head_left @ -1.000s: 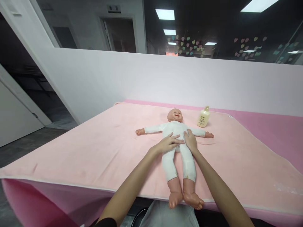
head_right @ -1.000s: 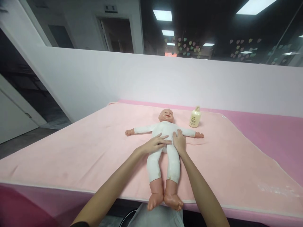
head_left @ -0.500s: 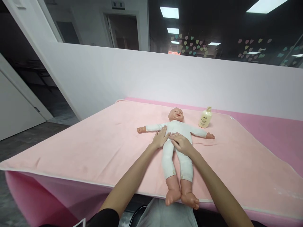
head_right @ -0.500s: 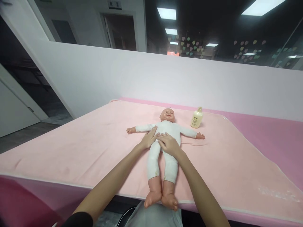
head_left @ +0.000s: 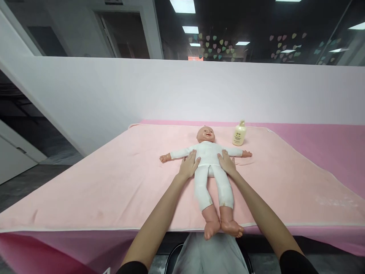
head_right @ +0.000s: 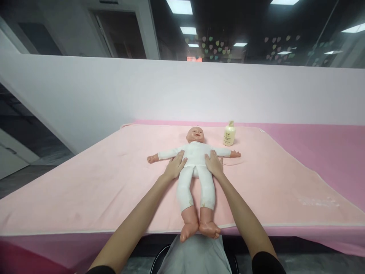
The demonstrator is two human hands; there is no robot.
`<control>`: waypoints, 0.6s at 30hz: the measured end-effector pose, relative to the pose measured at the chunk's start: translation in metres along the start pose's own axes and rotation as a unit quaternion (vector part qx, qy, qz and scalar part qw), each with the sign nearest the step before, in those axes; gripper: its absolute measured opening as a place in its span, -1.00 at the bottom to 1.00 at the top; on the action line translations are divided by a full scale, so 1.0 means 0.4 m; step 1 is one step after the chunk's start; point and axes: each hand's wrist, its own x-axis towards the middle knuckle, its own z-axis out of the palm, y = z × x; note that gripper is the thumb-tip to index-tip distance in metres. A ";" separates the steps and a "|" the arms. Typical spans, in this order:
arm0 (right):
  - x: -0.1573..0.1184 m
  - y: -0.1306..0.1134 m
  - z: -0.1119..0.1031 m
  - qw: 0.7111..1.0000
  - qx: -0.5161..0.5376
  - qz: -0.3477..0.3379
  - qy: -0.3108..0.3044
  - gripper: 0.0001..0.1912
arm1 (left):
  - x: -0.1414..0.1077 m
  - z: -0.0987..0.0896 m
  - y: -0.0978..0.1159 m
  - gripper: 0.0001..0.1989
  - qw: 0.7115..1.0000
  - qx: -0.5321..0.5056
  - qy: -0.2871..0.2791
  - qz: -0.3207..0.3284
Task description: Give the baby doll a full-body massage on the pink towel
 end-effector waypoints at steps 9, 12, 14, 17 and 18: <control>0.006 0.009 0.005 1.000 0.006 -0.011 0.011 -0.36 | -0.002 -0.001 0.002 -0.37 1.000 -0.014 0.018 0.008; 0.006 0.012 0.006 1.000 0.011 -0.016 0.011 -0.35 | -0.004 -0.002 0.005 -0.37 1.000 -0.017 0.025 0.007; 0.005 0.009 0.003 1.000 0.012 -0.013 0.008 -0.35 | -0.005 -0.004 0.008 -0.37 0.999 -0.018 0.026 0.003; 0.002 0.005 -0.001 1.000 0.009 -0.013 0.010 -0.36 | -0.005 -0.006 0.013 -0.37 0.999 -0.021 0.025 -0.001; 0.002 0.004 -0.002 1.000 0.008 -0.017 0.012 -0.36 | -0.005 -0.007 0.014 -0.37 0.999 -0.022 0.025 -0.001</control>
